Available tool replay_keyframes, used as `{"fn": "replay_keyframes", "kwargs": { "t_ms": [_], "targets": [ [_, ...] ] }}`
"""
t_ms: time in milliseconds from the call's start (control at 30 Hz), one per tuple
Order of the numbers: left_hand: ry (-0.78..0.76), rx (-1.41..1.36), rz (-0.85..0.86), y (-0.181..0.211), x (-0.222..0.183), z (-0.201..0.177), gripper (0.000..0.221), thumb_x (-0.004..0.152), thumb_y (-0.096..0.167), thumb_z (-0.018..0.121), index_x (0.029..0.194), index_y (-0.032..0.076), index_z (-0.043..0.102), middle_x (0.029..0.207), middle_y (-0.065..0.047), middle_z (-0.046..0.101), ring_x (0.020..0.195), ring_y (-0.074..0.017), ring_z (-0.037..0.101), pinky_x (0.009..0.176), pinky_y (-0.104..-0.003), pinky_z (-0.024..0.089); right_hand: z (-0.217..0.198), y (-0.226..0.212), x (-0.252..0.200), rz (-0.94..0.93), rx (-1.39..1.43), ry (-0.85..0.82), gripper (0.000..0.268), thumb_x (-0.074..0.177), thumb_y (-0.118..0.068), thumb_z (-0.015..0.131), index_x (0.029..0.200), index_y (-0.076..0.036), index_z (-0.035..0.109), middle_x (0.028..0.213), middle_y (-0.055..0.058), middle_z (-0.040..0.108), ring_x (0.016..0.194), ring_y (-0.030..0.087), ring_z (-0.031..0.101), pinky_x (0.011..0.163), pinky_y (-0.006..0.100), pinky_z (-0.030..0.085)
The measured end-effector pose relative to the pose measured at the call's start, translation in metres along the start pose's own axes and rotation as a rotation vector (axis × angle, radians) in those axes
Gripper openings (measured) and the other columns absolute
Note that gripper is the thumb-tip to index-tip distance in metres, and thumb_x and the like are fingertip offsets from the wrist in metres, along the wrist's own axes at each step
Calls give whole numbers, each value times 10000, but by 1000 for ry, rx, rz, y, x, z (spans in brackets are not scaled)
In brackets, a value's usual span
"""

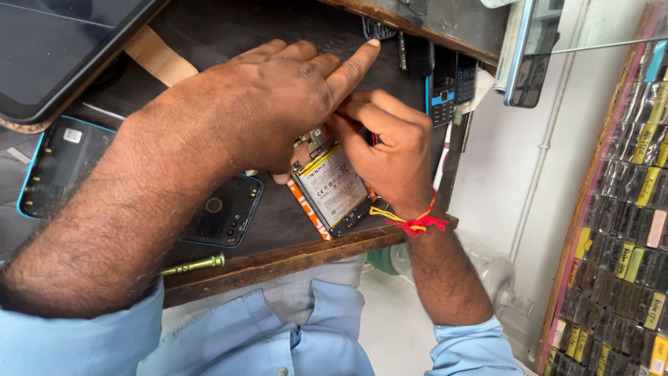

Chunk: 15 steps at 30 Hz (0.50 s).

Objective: The person uses a screwdriver to remove multiple small screws from the internal frame of a mobile phone and then uses a thin metal tool to pry up internal connectors.

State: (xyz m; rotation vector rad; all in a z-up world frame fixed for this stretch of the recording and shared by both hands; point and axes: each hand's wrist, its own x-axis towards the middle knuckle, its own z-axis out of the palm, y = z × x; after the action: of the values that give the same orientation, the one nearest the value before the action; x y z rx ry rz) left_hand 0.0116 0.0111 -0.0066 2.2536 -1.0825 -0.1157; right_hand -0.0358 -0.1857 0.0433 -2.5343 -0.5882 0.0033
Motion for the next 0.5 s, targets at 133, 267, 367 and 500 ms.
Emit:
{"fn": "replay_keyframes", "kwargs": {
  "t_ms": [133,267,367,500],
  "targets": [
    [-44,4,-51,2,0,0,1288,535,116,916,1645,43,266,1253,-152,676,1178,-330,635,1028,-399,510,0,-3,5,-55,-54,-39,125,924,64,781,1035,25,737,1007,101,732,872,202,749,736,294,593],
    [20,10,-8,2,1,1,1248,531,160,919,1610,13,309,1257,-143,682,1159,-320,647,1020,-399,514,1,1,5,-114,-102,-51,160,882,68,784,1027,37,725,990,118,714,851,223,728,719,303,589],
    [44,5,4,3,0,0,1158,579,104,901,1576,3,320,1224,-150,683,1119,-324,650,995,-404,511,6,3,4,-97,-116,-31,139,878,73,784,994,35,715,949,105,708,815,204,720,700,299,586],
    [43,39,-6,5,-1,1,1219,496,75,915,1553,20,311,1212,-142,676,1121,-306,644,999,-389,499,9,4,1,-51,-76,6,131,891,79,769,1000,42,707,964,106,713,820,177,723,716,283,592]
  ]
}}
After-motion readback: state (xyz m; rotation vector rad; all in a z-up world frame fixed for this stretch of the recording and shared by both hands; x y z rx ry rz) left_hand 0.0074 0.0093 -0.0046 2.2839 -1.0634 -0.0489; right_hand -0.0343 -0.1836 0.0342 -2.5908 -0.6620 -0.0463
